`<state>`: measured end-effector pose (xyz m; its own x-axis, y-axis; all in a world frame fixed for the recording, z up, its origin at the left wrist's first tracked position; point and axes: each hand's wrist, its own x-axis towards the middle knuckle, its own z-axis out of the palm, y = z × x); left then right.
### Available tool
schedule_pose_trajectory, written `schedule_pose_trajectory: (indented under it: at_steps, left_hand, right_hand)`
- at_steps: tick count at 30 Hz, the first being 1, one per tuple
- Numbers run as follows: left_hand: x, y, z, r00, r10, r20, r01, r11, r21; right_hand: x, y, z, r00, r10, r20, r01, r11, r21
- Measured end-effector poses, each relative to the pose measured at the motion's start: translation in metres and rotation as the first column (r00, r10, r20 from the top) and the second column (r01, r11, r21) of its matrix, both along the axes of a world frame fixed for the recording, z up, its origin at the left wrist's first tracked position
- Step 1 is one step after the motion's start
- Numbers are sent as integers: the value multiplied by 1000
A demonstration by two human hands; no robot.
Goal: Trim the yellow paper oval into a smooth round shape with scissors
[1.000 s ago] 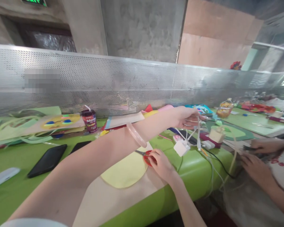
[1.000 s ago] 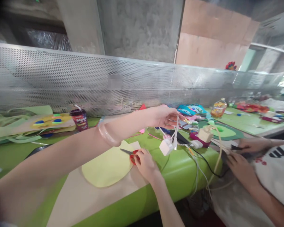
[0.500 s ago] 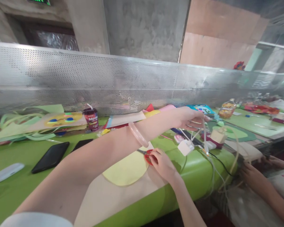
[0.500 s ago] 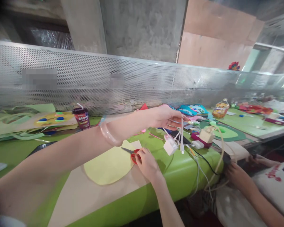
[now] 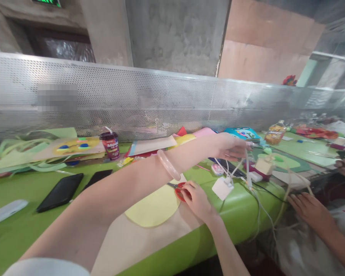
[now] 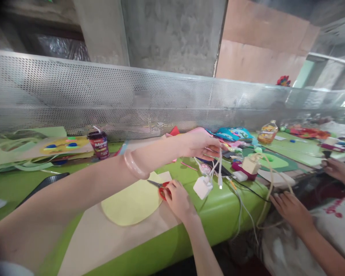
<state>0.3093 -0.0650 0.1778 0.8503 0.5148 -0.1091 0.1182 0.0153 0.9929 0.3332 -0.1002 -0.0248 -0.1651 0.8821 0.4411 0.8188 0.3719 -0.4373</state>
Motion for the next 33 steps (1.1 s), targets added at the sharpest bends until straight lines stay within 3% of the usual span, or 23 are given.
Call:
schedule_pose_trajectory:
  at_steps: [7,12,17,24,30,33]
  left_hand:
    - [9,8,-2,993,-114,35,114,993,9]
    - [12,16,-23,998,-60,-6,60,998,-19]
    - [1,31,-46,994,106,-38,-107,994,-22]
    - [-18,46,-63,976,175,-133,-161,981,111]
    - [-39,37,-75,933,177,-313,-98,962,253]
    - [-54,39,-85,910,188,-370,-24,915,403]
  right_hand:
    - [0,0,2,1000,15,-18,-15,999,-30]
    - [0,-2,3,999,25,-43,-26,999,-21]
    - [0,-4,4,999,-19,-42,16,996,-83]
    - [0,-5,7,1000,9,-8,-10,999,-52]
    - [0,-5,9,1000,17,9,-17,997,-75]
    - [0,-4,8,1000,11,26,-9,998,-56]
